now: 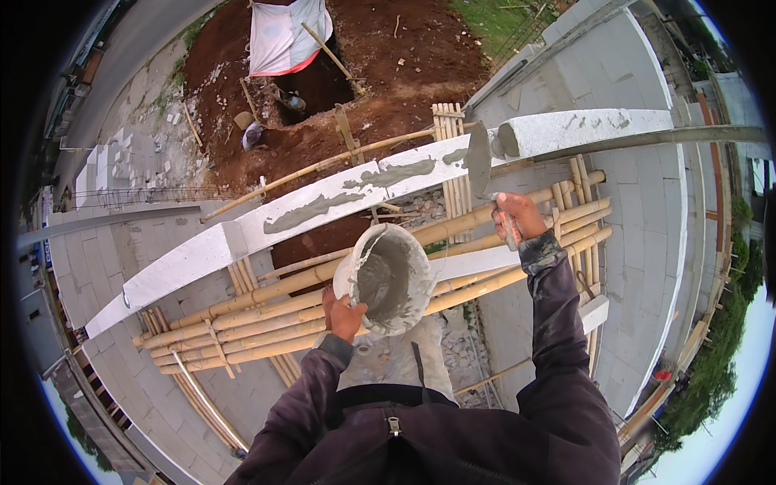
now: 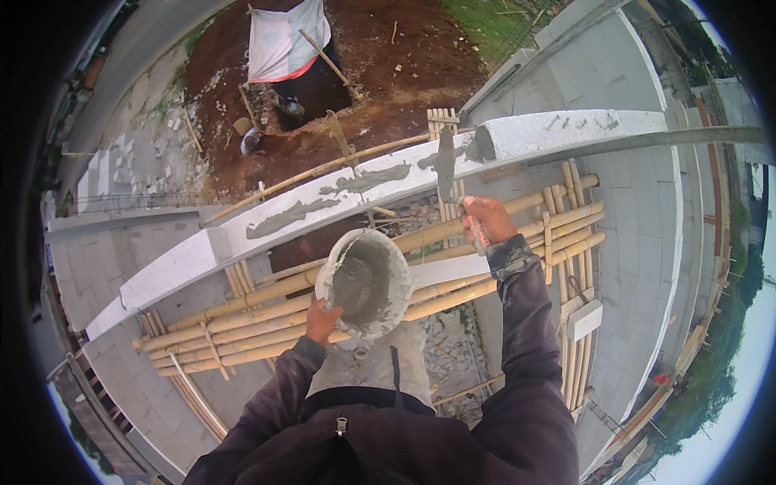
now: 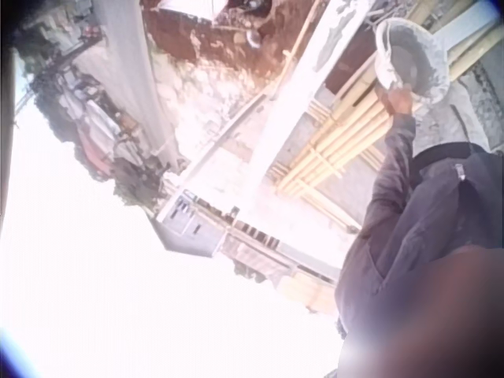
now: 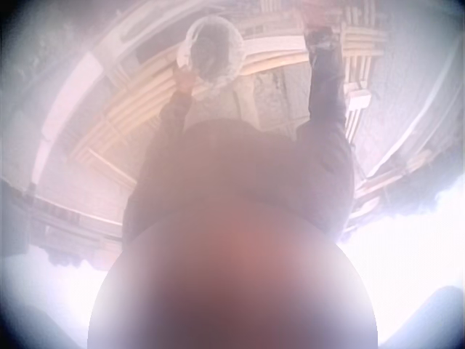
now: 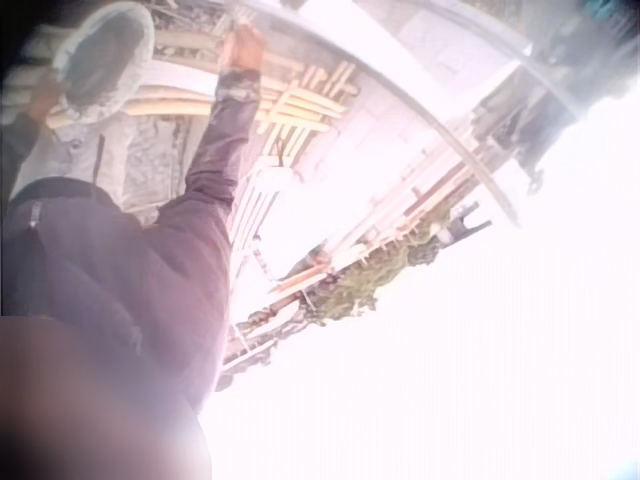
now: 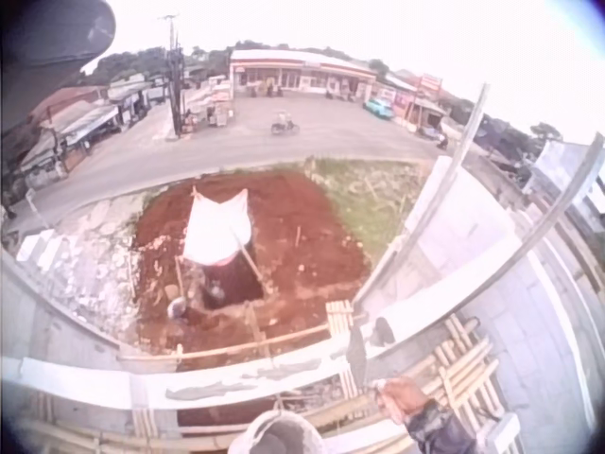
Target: The person lifts white blocks from a bamboo scaffold, positions them on a partially built wall, and uses a trowel to apply mortar between the blocks. The person repeatedly adjusts the blocks to align them with the existing wall structure.
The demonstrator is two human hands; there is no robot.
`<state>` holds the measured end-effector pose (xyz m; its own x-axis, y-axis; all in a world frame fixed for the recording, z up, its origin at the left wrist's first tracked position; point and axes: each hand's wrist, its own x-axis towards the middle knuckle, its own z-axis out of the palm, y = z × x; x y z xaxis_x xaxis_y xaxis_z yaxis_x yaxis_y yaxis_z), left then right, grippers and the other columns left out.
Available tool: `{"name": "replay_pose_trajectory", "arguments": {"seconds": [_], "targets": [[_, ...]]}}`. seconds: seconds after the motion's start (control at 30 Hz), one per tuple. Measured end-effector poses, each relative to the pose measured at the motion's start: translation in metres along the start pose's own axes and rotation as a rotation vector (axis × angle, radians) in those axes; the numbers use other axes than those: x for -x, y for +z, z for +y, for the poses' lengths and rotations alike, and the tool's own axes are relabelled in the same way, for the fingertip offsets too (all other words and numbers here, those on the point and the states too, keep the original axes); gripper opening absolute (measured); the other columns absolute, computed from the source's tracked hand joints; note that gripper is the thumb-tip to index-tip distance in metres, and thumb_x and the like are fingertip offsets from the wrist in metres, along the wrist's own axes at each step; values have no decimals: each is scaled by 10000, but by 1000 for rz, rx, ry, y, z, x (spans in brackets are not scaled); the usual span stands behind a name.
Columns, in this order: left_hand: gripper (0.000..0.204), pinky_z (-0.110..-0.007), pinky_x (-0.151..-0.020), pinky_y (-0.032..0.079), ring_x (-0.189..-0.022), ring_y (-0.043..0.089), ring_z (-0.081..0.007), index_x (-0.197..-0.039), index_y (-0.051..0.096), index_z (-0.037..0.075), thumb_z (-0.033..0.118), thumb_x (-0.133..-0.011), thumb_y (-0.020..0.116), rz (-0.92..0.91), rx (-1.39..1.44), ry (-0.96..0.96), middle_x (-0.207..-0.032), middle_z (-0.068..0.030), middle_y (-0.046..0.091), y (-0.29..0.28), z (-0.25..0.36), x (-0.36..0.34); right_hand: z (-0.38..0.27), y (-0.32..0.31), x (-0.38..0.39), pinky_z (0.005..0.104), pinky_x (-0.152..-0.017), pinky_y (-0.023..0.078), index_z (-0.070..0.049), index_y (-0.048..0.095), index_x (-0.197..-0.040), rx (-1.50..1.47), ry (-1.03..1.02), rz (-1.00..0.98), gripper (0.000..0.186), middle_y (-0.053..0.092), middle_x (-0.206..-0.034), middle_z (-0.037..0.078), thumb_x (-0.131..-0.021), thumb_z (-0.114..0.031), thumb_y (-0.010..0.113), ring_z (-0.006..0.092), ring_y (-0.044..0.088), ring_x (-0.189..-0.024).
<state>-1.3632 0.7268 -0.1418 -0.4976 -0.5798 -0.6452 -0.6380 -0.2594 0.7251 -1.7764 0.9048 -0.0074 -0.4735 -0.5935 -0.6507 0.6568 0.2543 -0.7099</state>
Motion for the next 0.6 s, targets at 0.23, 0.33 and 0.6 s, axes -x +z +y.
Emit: {"name": "replay_pose_trajectory", "arguments": {"seconds": [0.23, 0.33, 0.6], "targets": [[405, -348, -977, 448, -1180, 541, -311, -1113, 681, -40, 57, -719, 696, -27, 1, -10, -1412, -182, 434, -25, -42, -5, 109, 106, -111, 347, -455, 433, -61, 554, -988, -475, -52, 452, 347, 550, -675, 53, -1010, -406, 524, 201, 521, -490], [318, -318, -794, 493, -902, 618, -194, -1083, 693, -23, 55, -776, 666, -48, -46, -130, -1063, -100, 643, -44, -32, 3, 139, 155, -109, 347, -440, 440, -41, 534, -967, -374, -343, 426, 374, 538, -658, 65, -1007, -412, 521, 204, 522, -474], [266, -319, -682, 505, -753, 633, -145, -1059, 696, -29, 51, -809, 658, -101, -48, -136, -890, -61, 706, -86, -24, 8, 164, 261, -104, 362, -386, 414, -31, 488, -862, -488, -170, 500, 343, 494, -608, 78, -984, -351, 488, 211, 505, -413]]}}
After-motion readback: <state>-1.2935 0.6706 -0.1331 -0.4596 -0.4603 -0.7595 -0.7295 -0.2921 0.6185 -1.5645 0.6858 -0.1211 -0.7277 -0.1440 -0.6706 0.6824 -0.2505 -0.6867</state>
